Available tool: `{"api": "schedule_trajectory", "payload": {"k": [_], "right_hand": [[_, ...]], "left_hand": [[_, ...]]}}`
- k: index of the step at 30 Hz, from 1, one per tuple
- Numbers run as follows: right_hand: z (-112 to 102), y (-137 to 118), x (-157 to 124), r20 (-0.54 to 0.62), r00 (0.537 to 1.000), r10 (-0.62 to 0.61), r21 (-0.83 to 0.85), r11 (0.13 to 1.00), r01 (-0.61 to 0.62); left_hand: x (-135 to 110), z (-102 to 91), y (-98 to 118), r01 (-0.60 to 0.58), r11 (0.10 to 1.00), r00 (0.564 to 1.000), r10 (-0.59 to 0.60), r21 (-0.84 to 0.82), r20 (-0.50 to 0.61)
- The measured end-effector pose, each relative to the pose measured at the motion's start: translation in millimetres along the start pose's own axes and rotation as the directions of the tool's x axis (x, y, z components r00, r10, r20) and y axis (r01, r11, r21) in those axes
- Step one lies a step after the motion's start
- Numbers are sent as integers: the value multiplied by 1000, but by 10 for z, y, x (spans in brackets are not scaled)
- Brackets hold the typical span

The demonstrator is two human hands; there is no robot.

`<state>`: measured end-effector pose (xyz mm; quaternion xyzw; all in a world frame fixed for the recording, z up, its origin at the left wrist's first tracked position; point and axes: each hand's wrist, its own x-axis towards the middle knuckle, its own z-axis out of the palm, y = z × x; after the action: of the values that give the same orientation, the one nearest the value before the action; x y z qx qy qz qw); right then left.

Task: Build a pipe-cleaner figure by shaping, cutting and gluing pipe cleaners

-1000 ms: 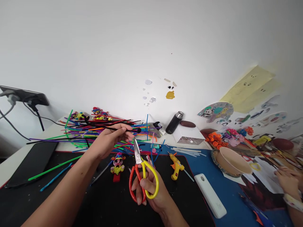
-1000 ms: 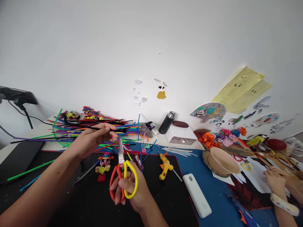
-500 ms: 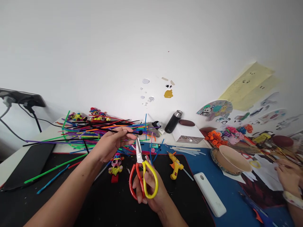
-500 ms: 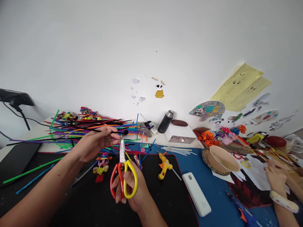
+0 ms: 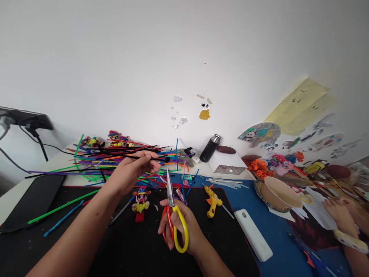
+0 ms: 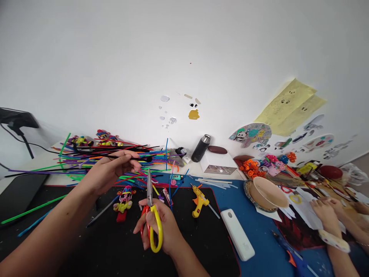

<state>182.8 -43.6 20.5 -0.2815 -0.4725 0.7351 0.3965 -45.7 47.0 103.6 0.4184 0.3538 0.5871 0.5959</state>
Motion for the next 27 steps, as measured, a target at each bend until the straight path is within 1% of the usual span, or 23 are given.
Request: {"api": "schedule_trajectory", "payload": {"k": [4,9,15,19,21,24,27], "right_hand": [[-77,-105,-44,6,999,49,-52,997,-49],[-93,-262,-55,23,996,87,-142,986,-83],[-125,-384,-66,50,996,78,-162,984,-69],[-131,-399,-86,91,992,91,-226,972,-68],[-118,-383,-85,66,992,107,-254,963,-87],[-88,-371,-60,-19,994,105,-251,962,-106],[-59,-391,-22,-95,989,115,-244,960,-135]], "left_hand": [[2,-59,35,-8,1000,1000,8,18,5],[-18,-46,60,-1,999,1000,0,37,29],[-34,-29,99,4,999,999,-6,39,35],[-35,-26,111,-8,999,999,7,40,40],[-35,-29,112,-13,999,999,12,41,37],[-39,-28,118,-20,998,999,18,65,31],[-57,-3,136,-21,992,999,17,123,39]]}}
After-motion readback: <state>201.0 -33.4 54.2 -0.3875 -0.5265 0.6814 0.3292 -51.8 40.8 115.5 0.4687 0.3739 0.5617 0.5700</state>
